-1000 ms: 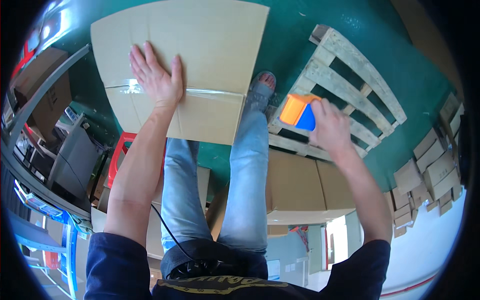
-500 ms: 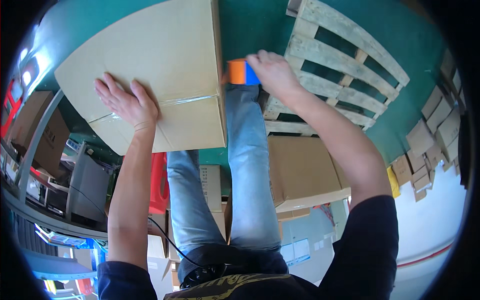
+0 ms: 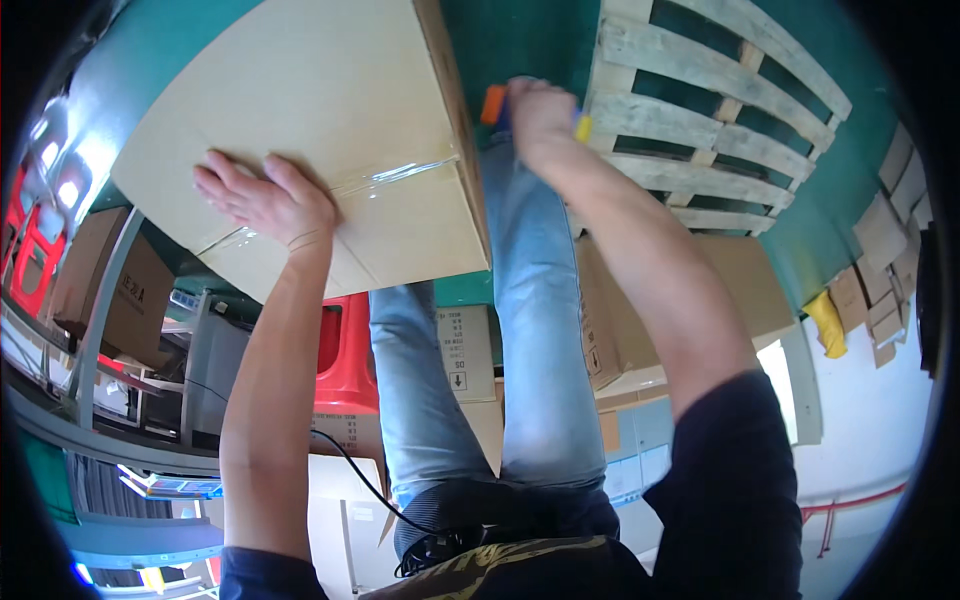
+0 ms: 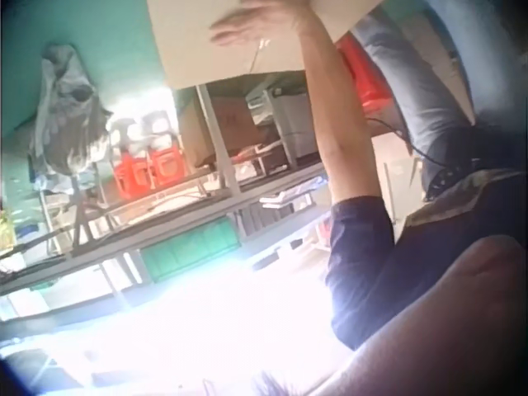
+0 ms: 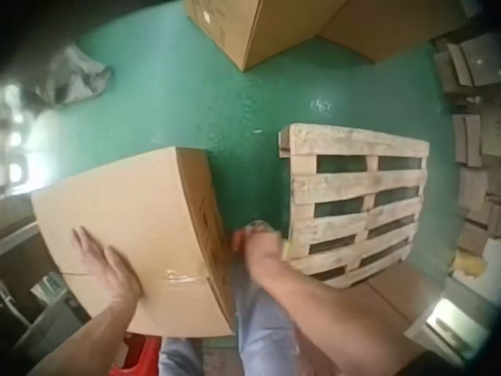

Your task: Taping cardboard boxes, packing small items into them, weighing the packages, and stacking them on a wooden pallet.

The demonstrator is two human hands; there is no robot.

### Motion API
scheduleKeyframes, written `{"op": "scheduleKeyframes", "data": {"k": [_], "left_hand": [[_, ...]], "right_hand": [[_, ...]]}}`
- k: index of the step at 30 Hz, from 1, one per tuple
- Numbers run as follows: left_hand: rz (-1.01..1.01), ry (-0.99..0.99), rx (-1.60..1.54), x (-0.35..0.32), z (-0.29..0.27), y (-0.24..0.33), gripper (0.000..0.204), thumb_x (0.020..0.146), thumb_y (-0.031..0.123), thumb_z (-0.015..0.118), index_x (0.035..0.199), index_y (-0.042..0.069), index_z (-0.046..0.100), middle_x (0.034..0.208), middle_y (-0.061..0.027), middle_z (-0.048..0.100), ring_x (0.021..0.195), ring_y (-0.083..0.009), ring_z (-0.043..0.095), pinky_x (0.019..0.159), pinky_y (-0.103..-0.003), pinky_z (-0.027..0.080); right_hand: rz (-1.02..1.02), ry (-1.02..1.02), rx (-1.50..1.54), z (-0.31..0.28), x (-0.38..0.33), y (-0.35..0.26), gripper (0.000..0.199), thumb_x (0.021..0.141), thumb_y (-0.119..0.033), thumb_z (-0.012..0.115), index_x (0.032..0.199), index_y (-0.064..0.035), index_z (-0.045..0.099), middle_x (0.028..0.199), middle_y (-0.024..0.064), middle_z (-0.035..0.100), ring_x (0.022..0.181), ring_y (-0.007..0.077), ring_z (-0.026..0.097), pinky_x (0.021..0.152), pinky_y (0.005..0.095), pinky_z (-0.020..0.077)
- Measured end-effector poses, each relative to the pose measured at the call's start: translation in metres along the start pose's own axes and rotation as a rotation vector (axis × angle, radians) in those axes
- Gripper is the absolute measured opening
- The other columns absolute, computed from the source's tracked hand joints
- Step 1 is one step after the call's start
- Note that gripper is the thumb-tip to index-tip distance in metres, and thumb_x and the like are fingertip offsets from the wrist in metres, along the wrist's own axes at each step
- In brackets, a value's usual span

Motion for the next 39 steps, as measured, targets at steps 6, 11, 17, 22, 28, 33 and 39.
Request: {"op": "scheduleKeyframes", "data": {"k": [6, 11, 17, 22, 28, 33, 39], "left_hand": [[0.118, -0.054, 0.124, 0.005, -0.02, -0.02, 0.071, 0.095, 0.036, 0.047, 0.151, 0.003, 0.019, 0.154, -0.0278, 0.02, 0.143, -0.0413, 0.019, 0.115, -0.053, 0.017], [-0.117, -0.308, -0.457, 0.041, -0.087, -0.079, 0.067, 0.096, 0.034, 0.053, 0.149, 0.004, 0.023, 0.147, -0.0209, 0.038, 0.137, -0.0307, 0.037, 0.111, -0.04, 0.031], [-0.421, -0.406, -0.57, 0.023, -0.062, -0.199, 0.08, 0.089, 0.032, 0.069, 0.148, 0.003, 0.024, 0.137, -0.0166, 0.052, 0.125, -0.0253, 0.051, 0.104, -0.032, 0.04], [-0.4, -0.569, -0.781, 0.023, -0.032, -0.213, 0.079, 0.088, 0.031, 0.071, 0.147, 0.002, 0.027, 0.13, -0.0143, 0.057, 0.12, -0.0227, 0.054, 0.102, -0.033, 0.042], [-0.419, -0.548, -0.883, 0.018, -0.033, -0.22, 0.072, 0.088, 0.032, 0.071, 0.143, 0.001, 0.034, 0.126, -0.0134, 0.058, 0.116, -0.0203, 0.055, 0.1, -0.032, 0.043], [-0.384, -0.533, -0.834, 0.019, -0.029, -0.226, 0.062, 0.092, 0.035, 0.065, 0.137, -0.001, 0.041, 0.123, -0.0129, 0.06, 0.115, -0.0193, 0.055, 0.1, -0.032, 0.042], [-0.338, -0.557, -0.655, 0.02, -0.03, -0.224, 0.056, 0.098, 0.037, 0.056, 0.137, -0.001, 0.043, 0.126, -0.0117, 0.059, 0.115, -0.0193, 0.054, 0.102, -0.032, 0.04]], "right_hand": [[0.552, 1.048, 1.689, -0.072, -0.095, 0.028, 0.052, 0.076, -0.009, 0.07, 0.12, 0.0012, 0.044, 0.119, 0.0216, 0.056, 0.105, 0.0346, 0.06, 0.091, 0.0443, 0.0461], [0.462, 1.214, 1.609, -0.078, -0.081, 0.014, 0.059, 0.079, -0.004, 0.065, 0.128, 0.004, 0.034, 0.118, 0.0209, 0.053, 0.109, 0.0308, 0.057, 0.096, 0.0397, 0.0425], [-0.082, 1.304, 1.442, -0.16, -0.198, -0.035, 0.057, 0.078, -0.007, 0.074, 0.124, 0.0018, 0.04, 0.114, 0.0155, 0.055, 0.101, 0.0247, 0.061, 0.087, 0.0383, 0.0505], [-0.974, 0.823, 0.776, -0.158, -0.235, -0.24, 0.077, 0.057, -0.029, 0.091, 0.118, -0.0082, 0.049, 0.102, 0.013, 0.061, 0.092, 0.0313, 0.063, 0.079, 0.0422, 0.0512], [-1.2, 0.823, 0.444, -0.138, -0.199, -0.282, 0.037, 0.076, -0.01, 0.062, 0.112, -0.0047, 0.052, 0.095, 0.013, 0.057, 0.09, 0.0339, 0.058, 0.079, 0.045, 0.0482], [-0.941, 0.824, 0.422, -0.13, -0.199, -0.121, 0.054, 0.068, -0.01, 0.075, 0.113, -0.0055, 0.047, 0.094, 0.0158, 0.055, 0.083, 0.0366, 0.056, 0.071, 0.0451, 0.0471], [-0.825, 0.99, 0.485, -0.119, -0.198, -0.112, 0.07, 0.067, -0.008, 0.081, 0.124, -0.0086, 0.04, 0.09, 0.013, 0.059, 0.075, 0.0308, 0.057, 0.064, 0.0442, 0.0448]]}}
Point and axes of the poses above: each hand's wrist, its own x-axis towards the middle knuckle, its own z-axis out of the palm, y = z × x, the point moved 8 cm from there along x, towards the middle knuckle
